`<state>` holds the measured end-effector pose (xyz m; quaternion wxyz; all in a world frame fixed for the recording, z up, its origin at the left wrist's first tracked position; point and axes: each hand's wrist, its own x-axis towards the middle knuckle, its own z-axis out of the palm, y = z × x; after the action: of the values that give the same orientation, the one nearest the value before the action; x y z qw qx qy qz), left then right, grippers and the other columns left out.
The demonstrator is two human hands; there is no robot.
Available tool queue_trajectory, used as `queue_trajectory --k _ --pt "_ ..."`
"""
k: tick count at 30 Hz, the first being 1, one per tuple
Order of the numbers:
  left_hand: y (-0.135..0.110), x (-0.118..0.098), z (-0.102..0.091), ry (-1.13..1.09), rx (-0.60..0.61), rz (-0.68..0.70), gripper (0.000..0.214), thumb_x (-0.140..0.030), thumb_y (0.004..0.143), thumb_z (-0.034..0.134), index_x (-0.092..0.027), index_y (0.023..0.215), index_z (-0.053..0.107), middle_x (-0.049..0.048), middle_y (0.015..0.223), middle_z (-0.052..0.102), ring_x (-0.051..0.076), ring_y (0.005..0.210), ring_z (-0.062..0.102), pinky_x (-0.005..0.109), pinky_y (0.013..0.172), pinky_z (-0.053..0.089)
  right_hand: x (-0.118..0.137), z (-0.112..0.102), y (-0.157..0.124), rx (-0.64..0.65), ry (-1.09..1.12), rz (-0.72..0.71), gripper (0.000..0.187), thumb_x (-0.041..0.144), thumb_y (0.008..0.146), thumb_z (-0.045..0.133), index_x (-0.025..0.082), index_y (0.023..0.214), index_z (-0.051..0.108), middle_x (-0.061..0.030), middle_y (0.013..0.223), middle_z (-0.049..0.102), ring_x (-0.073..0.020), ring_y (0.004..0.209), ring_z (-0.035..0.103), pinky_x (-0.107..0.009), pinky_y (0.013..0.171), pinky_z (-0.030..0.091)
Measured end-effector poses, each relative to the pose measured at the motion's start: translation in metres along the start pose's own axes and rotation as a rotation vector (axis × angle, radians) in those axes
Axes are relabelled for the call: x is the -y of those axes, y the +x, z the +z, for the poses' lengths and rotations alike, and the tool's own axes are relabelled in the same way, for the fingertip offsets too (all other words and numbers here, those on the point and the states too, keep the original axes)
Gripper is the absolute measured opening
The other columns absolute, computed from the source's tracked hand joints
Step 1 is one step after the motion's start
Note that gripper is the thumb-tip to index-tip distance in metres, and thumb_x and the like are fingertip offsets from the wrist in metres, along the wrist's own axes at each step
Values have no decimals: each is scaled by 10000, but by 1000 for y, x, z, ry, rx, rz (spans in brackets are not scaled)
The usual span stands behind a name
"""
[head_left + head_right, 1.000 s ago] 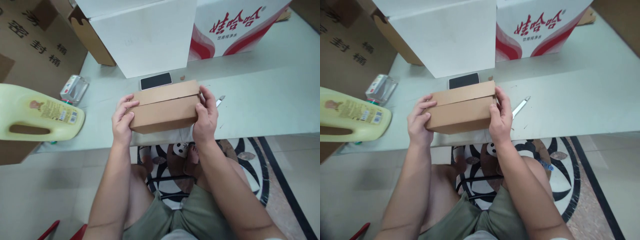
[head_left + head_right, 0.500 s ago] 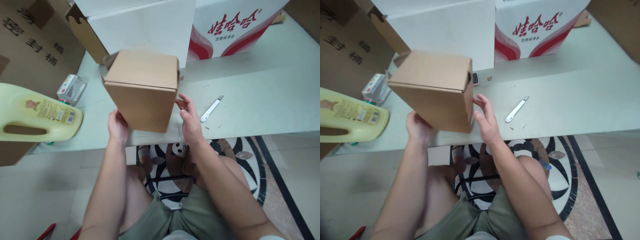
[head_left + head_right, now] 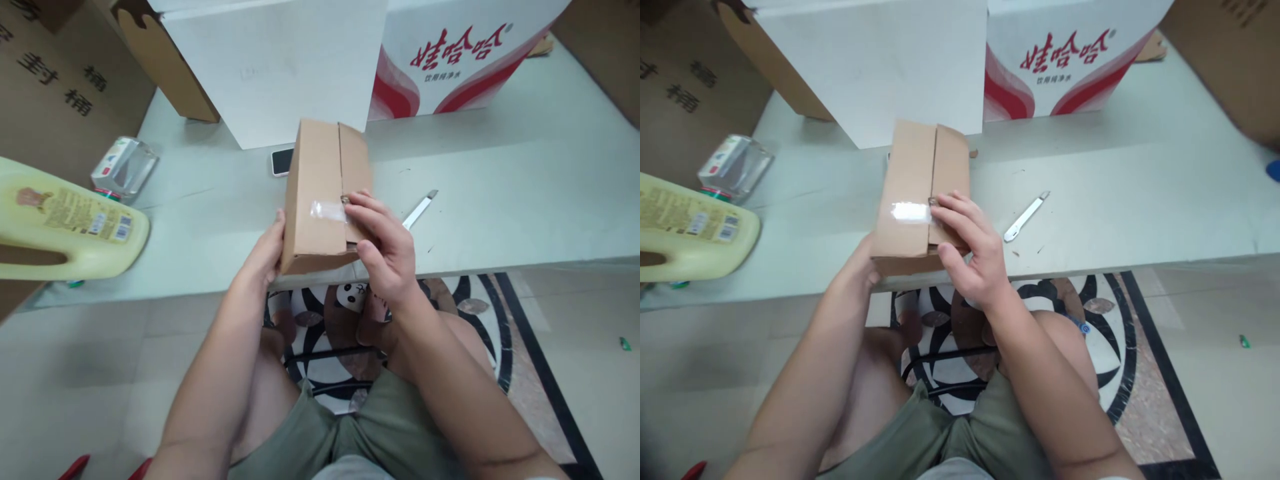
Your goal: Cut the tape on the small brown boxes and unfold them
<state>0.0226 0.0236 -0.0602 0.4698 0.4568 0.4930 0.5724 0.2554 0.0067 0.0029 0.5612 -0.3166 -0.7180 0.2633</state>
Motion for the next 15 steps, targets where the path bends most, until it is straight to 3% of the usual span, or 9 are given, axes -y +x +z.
queue_trajectory --k 3,7,10,13,15 --pt "-2 1 13 180 -55 -58 454 -645 906 685 -223 1041 785 116 1113 806 379 1202 710 533 1038 592 -4 1 -4 -100 -129 -13 364 464 989 495 303 1214 731 -81 1348 703 -317 1421 582 -622 1249 427" --pt "-13 -21 26 211 -170 245 500 -692 930 610 -315 1238 727 56 1405 697 330 1387 599 541 1188 482 -5 6 -6 -134 -185 -10 320 403 981 499 294 1134 758 -89 1292 687 -314 1371 599 -617 1244 434" --pt "-24 -37 34 279 8 563 562 -748 963 478 -349 1276 720 19 1530 595 330 1482 504 561 1281 360 -3 9 -4 -74 -142 5 300 381 969 527 280 1129 759 -88 1264 696 -300 1355 601 -584 1247 435" --pt "-28 -37 40 342 14 628 493 -692 988 446 -352 1189 741 19 1499 590 339 1461 510 576 1296 323 -2 4 0 -39 -109 49 318 391 980 485 278 1123 745 -78 1258 711 -284 1330 614 -558 1204 470" --pt "-28 -31 41 307 -12 625 473 -670 990 430 -360 1184 730 23 1486 581 338 1456 506 567 1272 362 -4 -5 4 -125 -192 97 307 375 972 465 260 1070 732 -87 1157 727 -275 1204 656 -525 1090 533"
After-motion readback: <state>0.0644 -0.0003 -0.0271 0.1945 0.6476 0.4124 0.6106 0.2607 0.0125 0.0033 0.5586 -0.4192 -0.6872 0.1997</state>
